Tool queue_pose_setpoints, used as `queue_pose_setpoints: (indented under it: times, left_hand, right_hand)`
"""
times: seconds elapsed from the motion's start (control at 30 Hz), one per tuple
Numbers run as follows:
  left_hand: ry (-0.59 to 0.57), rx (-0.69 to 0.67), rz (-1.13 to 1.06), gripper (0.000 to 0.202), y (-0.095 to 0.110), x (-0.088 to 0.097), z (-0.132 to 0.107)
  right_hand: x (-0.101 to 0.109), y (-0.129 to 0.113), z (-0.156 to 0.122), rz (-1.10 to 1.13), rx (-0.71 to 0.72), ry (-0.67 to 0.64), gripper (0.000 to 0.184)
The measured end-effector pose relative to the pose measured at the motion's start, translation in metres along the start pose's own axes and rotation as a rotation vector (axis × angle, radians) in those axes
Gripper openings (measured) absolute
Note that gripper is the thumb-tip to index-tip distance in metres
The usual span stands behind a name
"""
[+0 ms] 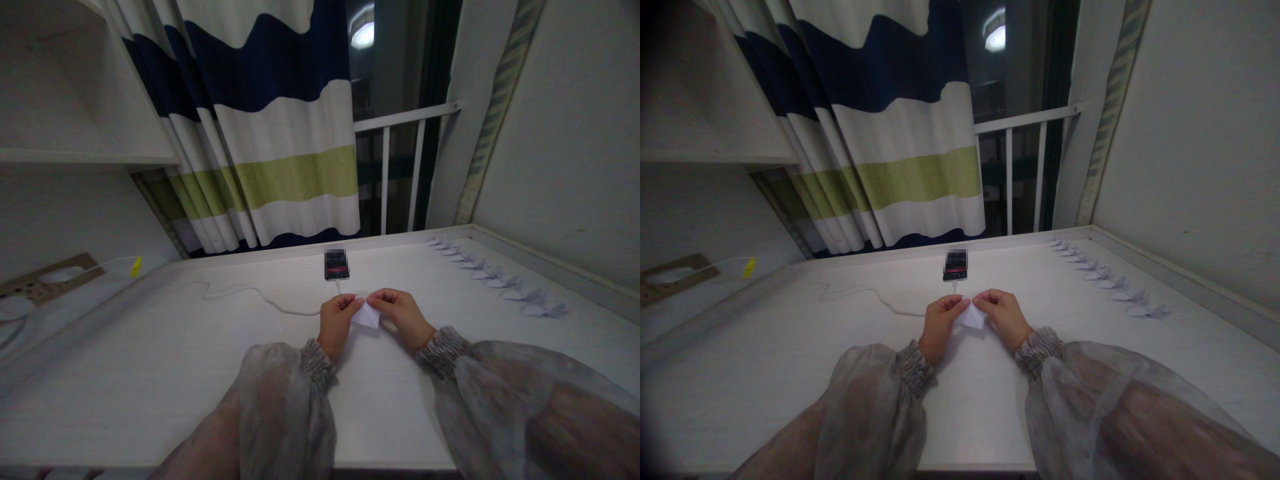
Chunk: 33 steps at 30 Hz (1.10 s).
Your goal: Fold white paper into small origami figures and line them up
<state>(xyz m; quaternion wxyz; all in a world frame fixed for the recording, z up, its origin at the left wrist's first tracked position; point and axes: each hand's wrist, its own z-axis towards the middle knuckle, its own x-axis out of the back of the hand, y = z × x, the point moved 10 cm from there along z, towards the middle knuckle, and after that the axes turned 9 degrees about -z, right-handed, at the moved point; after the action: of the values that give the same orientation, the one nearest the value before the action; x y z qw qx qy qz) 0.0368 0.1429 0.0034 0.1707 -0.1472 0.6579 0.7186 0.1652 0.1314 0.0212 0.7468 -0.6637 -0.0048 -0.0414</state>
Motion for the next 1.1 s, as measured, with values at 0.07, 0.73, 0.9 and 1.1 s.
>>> queue_pose_setpoints:
  times: [0.07, 0.73, 0.9, 1.1]
  left_hand:
    - [0.024, -0.003, -0.004, 0.022, 0.0008, 0.0023, 0.0003]
    - [0.051, -0.022, 0.024, 0.024, 0.0049, 0.0065, 0.0022]
    - [0.056, -0.004, -0.025, 0.022, 0.0047, 0.0056, 0.0002]
    - [0.057, 0.005, -0.041, 0.02, 0.0047, 0.0055, -0.0003]
  right_hand:
    - [0.0016, 0.0002, 0.0015, 0.006, -0.002, 0.005, 0.021]
    - [-0.0012, 0.0061, 0.0065, -0.034, 0.035, -0.058, 0.024]
    - [-0.0018, 0.0015, 0.0061, -0.128, 0.099, -0.05, 0.024]
    - [-0.0025, -0.0023, 0.0037, -0.148, 0.099, -0.042, 0.023]
